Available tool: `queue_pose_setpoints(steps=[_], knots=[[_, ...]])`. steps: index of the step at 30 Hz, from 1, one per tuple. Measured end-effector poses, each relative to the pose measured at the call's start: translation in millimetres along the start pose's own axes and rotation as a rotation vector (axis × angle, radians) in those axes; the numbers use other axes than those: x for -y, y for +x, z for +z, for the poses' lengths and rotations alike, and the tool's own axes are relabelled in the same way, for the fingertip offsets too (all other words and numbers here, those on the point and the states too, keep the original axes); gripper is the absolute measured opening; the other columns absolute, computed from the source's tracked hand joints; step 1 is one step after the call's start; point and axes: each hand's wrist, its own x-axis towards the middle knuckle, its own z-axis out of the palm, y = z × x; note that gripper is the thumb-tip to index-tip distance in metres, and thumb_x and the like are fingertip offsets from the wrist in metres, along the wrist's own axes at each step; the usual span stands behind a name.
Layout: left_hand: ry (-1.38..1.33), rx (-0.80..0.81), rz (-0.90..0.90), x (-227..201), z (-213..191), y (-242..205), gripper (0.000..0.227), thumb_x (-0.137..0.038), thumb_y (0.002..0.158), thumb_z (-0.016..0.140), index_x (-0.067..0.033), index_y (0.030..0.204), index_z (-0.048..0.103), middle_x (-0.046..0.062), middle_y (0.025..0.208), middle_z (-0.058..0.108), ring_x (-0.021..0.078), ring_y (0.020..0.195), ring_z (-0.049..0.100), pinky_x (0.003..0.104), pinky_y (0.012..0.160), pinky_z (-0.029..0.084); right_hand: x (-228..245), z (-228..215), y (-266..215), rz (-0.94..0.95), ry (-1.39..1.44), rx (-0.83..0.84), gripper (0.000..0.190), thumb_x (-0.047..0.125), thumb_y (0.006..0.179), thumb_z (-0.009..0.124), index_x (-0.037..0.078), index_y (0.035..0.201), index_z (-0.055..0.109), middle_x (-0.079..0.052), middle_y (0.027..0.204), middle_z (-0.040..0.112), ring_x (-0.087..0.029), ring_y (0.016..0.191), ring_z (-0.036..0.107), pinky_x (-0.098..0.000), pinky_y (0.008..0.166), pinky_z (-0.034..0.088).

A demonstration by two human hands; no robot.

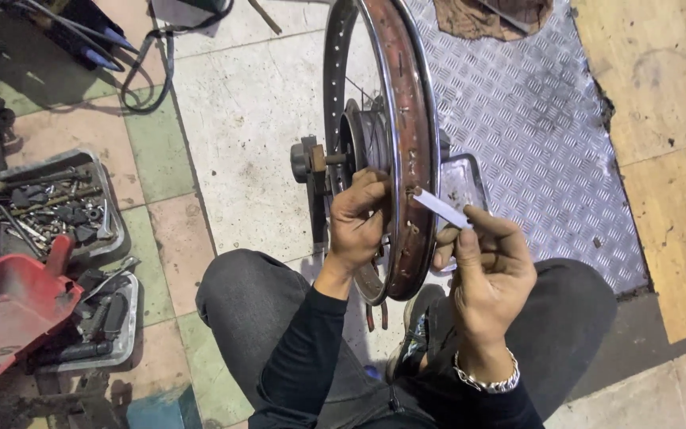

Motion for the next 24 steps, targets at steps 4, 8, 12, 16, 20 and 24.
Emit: queue_pose_setpoints(steps=[4,8,12,16,20,24], knots=[[-0.019,0.014,-0.019,8.0,1.5,-4.8,0.011,-0.013,0.098,0.068,-0.0086,0.092,0.076,0.003,0.078,0.062,0.0155,0.087,0.053,0.035,0.093,0.048,-18.2,-10.2,15.9,-0.04,0.046,0.009,0.019,-0.001,0.1,0.063,-0.009,0.117,0.063,-0.024,0.081,0.07,-0.018,0.055,0.068,-0.0253,0.047,0.055],[-0.036,0.025,-0.031,3.6,4.2,-4.2,0.011,-0.017,0.097,0.071,-0.0098,0.09,0.077,0.002,0.076,0.061,0.014,0.086,0.052,0.032,0.093,0.046,-29.9,-17.9,34.2,-0.052,0.123,-0.001,0.02,-0.001,0.1,0.065,-0.008,0.119,0.067,-0.022,0.091,0.07,-0.02,0.066,0.071,-0.0274,0.052,0.06],[-0.028,0.03,-0.024,-0.6,5.2,-2.4,0.013,-0.016,0.097,0.071,-0.0093,0.086,0.076,0.001,0.072,0.058,0.0128,0.081,0.05,0.029,0.089,0.045,-27.1,-14.6,39.3,-0.024,0.157,0.009,0.025,0.001,0.1,0.066,-0.01,0.123,0.065,-0.019,0.085,0.067,-0.024,0.067,0.073,-0.0286,0.055,0.063],[-0.042,0.038,-0.015,2.0,3.8,-2.3,0.017,-0.015,0.098,0.068,-0.0085,0.085,0.075,0.001,0.071,0.058,0.0137,0.081,0.049,0.029,0.088,0.046,-14.4,-5.6,52.2,-0.015,0.151,0.017,0.031,0.002,0.098,0.069,-0.009,0.127,0.062,-0.018,0.084,0.066,-0.023,0.064,0.071,-0.0288,0.054,0.062],[-0.022,0.03,-0.001,-4.4,4.0,-0.9,0.016,-0.014,0.099,0.068,-0.0082,0.085,0.074,0.002,0.071,0.059,0.0139,0.08,0.048,0.028,0.088,0.045,-8.2,-1.6,59.2,-0.001,0.115,0.014,0.02,0.0,0.098,0.07,-0.012,0.113,0.063,-0.022,0.077,0.066,-0.026,0.059,0.071,-0.0301,0.049,0.059],[-0.047,0.019,-0.001,5.4,4.0,-6.0,0.016,-0.016,0.098,0.069,-0.0083,0.086,0.076,0.001,0.073,0.062,0.0126,0.083,0.049,0.028,0.088,0.045,5.8,8.2,66.1,-0.029,0.049,0.062,0.017,-0.001,0.098,0.071,-0.013,0.109,0.064,-0.024,0.076,0.065,-0.027,0.058,0.071,-0.0319,0.048,0.058]])
